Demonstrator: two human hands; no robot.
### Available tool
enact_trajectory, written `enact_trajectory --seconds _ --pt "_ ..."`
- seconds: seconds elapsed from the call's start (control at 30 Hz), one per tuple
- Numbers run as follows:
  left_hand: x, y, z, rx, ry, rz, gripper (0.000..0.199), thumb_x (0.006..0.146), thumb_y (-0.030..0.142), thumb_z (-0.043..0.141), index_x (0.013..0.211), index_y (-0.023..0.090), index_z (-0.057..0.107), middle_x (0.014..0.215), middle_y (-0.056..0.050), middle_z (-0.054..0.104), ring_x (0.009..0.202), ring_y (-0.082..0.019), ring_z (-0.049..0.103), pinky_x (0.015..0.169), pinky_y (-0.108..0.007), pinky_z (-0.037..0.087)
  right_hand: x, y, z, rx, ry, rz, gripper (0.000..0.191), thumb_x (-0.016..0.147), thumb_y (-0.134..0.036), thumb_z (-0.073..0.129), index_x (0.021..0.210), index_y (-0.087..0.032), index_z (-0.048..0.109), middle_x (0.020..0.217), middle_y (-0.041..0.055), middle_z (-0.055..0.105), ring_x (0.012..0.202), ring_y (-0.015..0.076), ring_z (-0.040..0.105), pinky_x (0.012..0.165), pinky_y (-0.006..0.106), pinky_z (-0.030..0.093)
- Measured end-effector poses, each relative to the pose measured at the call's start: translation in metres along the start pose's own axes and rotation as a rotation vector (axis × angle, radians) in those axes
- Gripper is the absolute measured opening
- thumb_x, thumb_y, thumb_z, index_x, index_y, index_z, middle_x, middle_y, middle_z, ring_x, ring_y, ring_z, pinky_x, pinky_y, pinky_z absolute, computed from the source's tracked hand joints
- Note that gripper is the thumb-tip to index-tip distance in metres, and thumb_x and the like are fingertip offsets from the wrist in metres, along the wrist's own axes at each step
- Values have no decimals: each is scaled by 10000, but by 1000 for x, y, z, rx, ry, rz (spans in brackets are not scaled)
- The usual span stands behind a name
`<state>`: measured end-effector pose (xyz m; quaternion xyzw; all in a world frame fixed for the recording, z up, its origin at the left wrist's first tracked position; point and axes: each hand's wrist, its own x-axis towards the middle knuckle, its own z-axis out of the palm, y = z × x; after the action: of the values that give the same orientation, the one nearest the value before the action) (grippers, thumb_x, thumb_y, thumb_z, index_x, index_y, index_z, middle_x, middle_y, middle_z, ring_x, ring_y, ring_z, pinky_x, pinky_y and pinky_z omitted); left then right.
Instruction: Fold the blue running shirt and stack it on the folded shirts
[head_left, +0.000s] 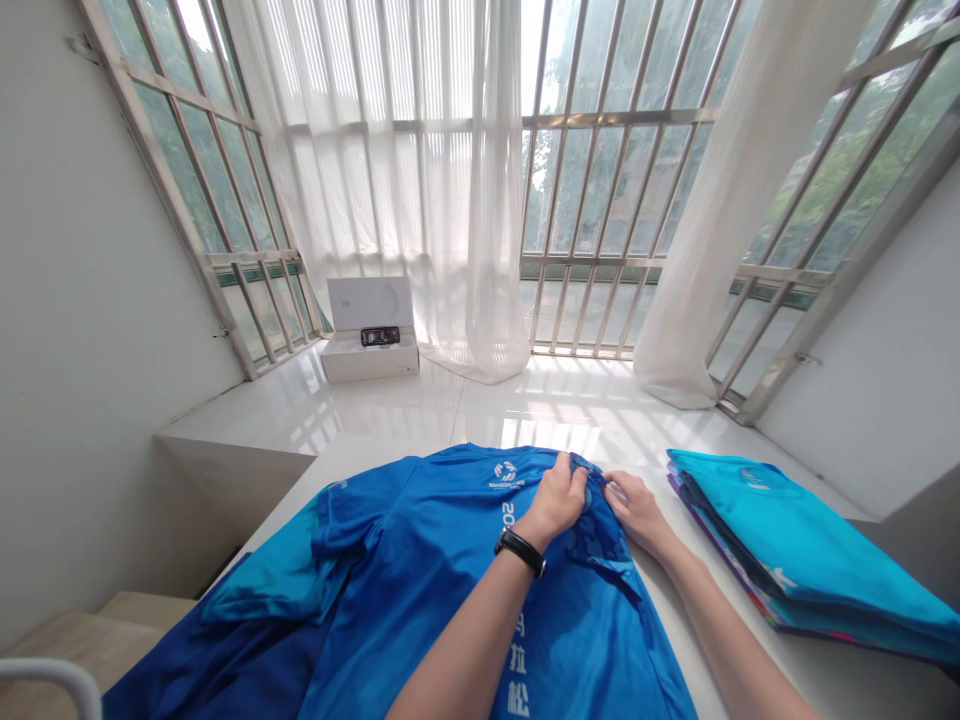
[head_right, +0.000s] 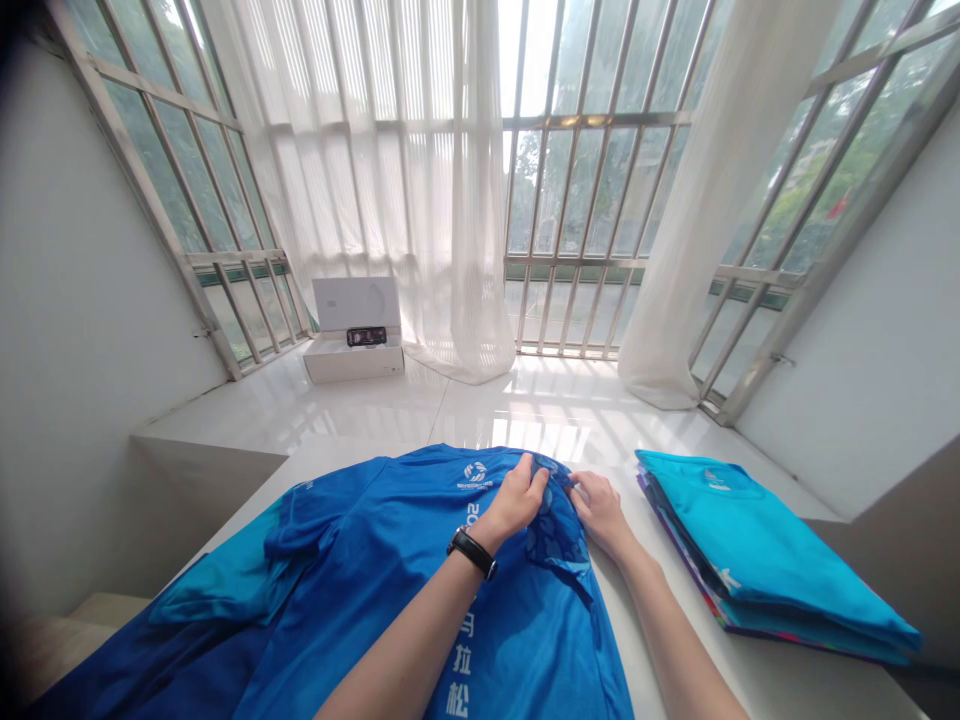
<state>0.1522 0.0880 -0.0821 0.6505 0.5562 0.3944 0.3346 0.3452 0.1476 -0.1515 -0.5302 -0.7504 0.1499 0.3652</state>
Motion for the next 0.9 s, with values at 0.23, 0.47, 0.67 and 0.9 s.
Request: enact_trajectory --seconds 0.23,0.47,0.67,0.9 --pt "2 -2 0 -4 23 -64 246 1023 296 346 1141 156 511 977 -139 705 895 -262 659 781 -327 460 4 8 0 242 -19 114 442 791 -583 528 946 -206 698 922 89 742 769 231 665 658 339 537" --pt "3 -8 -4 62 40 -199 216 1019 238 368 1137 128 513 1040 -183 696 980 -282 657 824 -330 450 15 18 4 263 24 146 426 780 -608 583 883 -208 688 842 60 722 771 225 650 705 336 519" --pt "5 -15 -9 99 36 -204 189 1003 206 406 1123 123 527 1074 -187 690 1003 -271 651 839 -316 450 22 16 5 198 -25 137 458 780 -650 568 824 -210 687 821 61 711 778 233 634 731 345 504" --pt "10 -28 -13 158 15 -187 203 1001 202 420 1114 136 574 1094 -165 698 1028 -262 652 871 -314 458 22 17 5 81 -21 114 465 794 -652 527 822 -215 684 848 73 686 777 239 627 773 365 496"
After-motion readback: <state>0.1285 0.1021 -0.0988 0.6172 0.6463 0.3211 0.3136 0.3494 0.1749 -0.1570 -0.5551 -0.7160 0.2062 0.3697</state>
